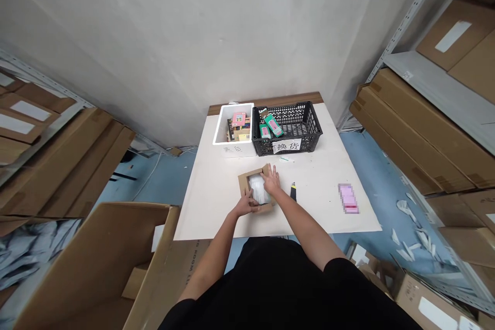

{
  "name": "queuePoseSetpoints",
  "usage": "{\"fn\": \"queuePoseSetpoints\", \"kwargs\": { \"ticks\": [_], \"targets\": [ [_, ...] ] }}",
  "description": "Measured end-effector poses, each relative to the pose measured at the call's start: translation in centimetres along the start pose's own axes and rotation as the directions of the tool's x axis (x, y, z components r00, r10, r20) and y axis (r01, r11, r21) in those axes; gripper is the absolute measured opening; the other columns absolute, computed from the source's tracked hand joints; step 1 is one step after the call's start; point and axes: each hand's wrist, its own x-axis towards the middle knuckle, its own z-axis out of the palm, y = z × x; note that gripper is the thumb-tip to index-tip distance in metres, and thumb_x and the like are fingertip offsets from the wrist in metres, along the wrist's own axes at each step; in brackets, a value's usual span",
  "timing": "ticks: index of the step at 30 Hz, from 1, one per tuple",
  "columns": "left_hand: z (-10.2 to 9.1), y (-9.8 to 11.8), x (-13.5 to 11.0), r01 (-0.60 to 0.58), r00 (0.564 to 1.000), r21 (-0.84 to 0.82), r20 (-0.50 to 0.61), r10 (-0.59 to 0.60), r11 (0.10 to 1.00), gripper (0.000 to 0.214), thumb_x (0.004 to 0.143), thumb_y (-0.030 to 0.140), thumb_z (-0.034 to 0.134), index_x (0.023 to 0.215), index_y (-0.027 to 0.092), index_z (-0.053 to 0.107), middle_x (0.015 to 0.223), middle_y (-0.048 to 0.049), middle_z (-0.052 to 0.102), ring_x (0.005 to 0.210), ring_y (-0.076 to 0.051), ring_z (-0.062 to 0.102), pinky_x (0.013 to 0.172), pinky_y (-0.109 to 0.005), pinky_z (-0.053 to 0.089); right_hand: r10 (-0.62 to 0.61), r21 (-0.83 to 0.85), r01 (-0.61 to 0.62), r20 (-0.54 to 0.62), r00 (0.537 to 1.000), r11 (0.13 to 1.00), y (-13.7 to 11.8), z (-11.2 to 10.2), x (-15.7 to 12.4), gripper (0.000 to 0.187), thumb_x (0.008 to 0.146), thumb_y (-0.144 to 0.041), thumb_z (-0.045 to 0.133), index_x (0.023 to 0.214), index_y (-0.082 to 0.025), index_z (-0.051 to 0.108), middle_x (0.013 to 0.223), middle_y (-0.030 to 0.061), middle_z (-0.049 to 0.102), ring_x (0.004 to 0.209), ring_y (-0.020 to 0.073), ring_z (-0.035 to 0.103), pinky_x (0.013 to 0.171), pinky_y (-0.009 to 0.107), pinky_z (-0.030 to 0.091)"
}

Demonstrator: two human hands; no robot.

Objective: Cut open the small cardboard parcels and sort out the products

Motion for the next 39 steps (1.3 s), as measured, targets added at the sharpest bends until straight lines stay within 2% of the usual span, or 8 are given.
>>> {"fn": "queuePoseSetpoints", "kwargs": {
  "ticks": [4,9,16,22,26,30,33,39],
  "targets": [
    [1.4,0.4,-0.3,0.014,1.000,-0.030,0.007,-0.014,0.999,0.055,0.062,0.046,0.096,0.108,0.020,0.081,0.176,-0.0113,0.021,0.161,-0.044,-0.012,0.130,-0.061,0.016,0.026,-0.001,-0.026,0.027,0.999,1.000,-0.4,-0.2,2.9,0.096,0.085,-0.009,0.065,0.167,-0.040,0.026,0.178,0.0033,-0.009,0.162,0.0395,-0.010,0.125,0.063,0.017],
    [2.9,1.4,0.3,0.002,0.998,-0.024,-0.064,-0.003,1.000,0.037,0.058,0.035,0.100,0.086,0.019,0.081,0.172,-0.0122,0.033,0.162,-0.042,-0.008,0.132,-0.058,0.014,0.089,-0.033,-0.085,0.147,0.985,0.996,-1.5,1.2,5.5,0.094,0.083,-0.012,0.070,0.166,-0.037,0.032,0.179,0.0076,-0.004,0.161,0.0443,0.003,0.121,0.065,0.025],
    [3.7,2.0,0.5,0.013,0.994,-0.055,-0.111,-0.019,0.998,0.027,0.060,0.028,0.098,0.075,0.020,0.078,0.169,-0.0082,0.038,0.163,-0.040,-0.004,0.132,-0.058,0.015,0.126,-0.033,-0.124,0.077,0.989,0.992,-2.5,2.7,4.9,0.092,0.086,-0.014,0.069,0.167,-0.033,0.030,0.178,0.0115,0.003,0.155,0.0439,0.026,0.110,0.053,0.045],
    [3.5,1.9,0.7,0.042,0.994,-0.069,-0.100,-0.049,0.997,0.026,0.060,0.026,0.098,0.072,0.020,0.075,0.170,-0.0066,0.037,0.164,-0.039,-0.004,0.132,-0.055,0.018,0.103,-0.032,-0.105,-0.065,0.993,0.994,2.2,-1.2,2.2,0.086,0.094,-0.029,0.066,0.169,-0.029,0.025,0.178,0.0111,-0.002,0.161,0.0451,0.006,0.121,0.062,0.030],
    [3.1,2.4,1.3,0.031,0.998,-0.041,-0.053,-0.033,0.999,0.027,0.058,0.023,0.098,0.068,0.019,0.074,0.170,-0.0069,0.038,0.163,-0.040,-0.003,0.133,-0.051,0.018,-0.104,-0.089,0.090,-0.167,0.981,0.992,3.9,-1.8,-1.2,0.071,0.094,-0.017,0.061,0.162,-0.023,0.041,0.177,0.0133,0.012,0.163,0.0357,-0.003,0.127,0.064,0.010],
    [2.9,2.9,1.3,0.014,0.998,0.004,-0.061,-0.014,1.000,0.024,0.060,0.025,0.097,0.070,0.020,0.075,0.167,-0.0077,0.043,0.163,-0.041,-0.002,0.133,-0.053,0.017,-0.369,0.012,0.369,0.027,0.929,0.929,2.5,0.2,-3.3,0.050,0.093,-0.006,0.053,0.138,-0.024,0.068,0.158,0.0103,0.054,0.156,0.0255,0.034,0.128,0.053,0.025],
    [2.9,3.1,1.0,-0.003,0.996,0.022,-0.089,0.005,1.000,0.022,0.061,0.024,0.095,0.071,0.020,0.075,0.165,-0.0094,0.046,0.163,-0.043,0.001,0.132,-0.053,0.020,-0.346,-0.019,0.367,0.287,0.893,0.930,1.0,1.7,-3.5,0.041,0.088,-0.012,0.067,0.129,-0.020,0.072,0.150,0.0131,0.061,0.143,0.0286,0.053,0.118,0.042,0.044],
    [3.9,3.1,0.4,-0.025,0.983,0.012,-0.179,0.027,1.000,0.023,0.063,0.021,0.094,0.068,0.019,0.072,0.168,-0.0095,0.041,0.163,-0.042,0.009,0.131,-0.054,0.023,-0.166,-0.160,0.228,0.329,0.930,0.960,0.4,2.6,-3.2,0.086,0.079,-0.019,0.084,0.157,-0.019,0.048,0.170,0.0226,0.029,0.156,0.0402,0.032,0.117,0.047,0.043]
  ]
}}
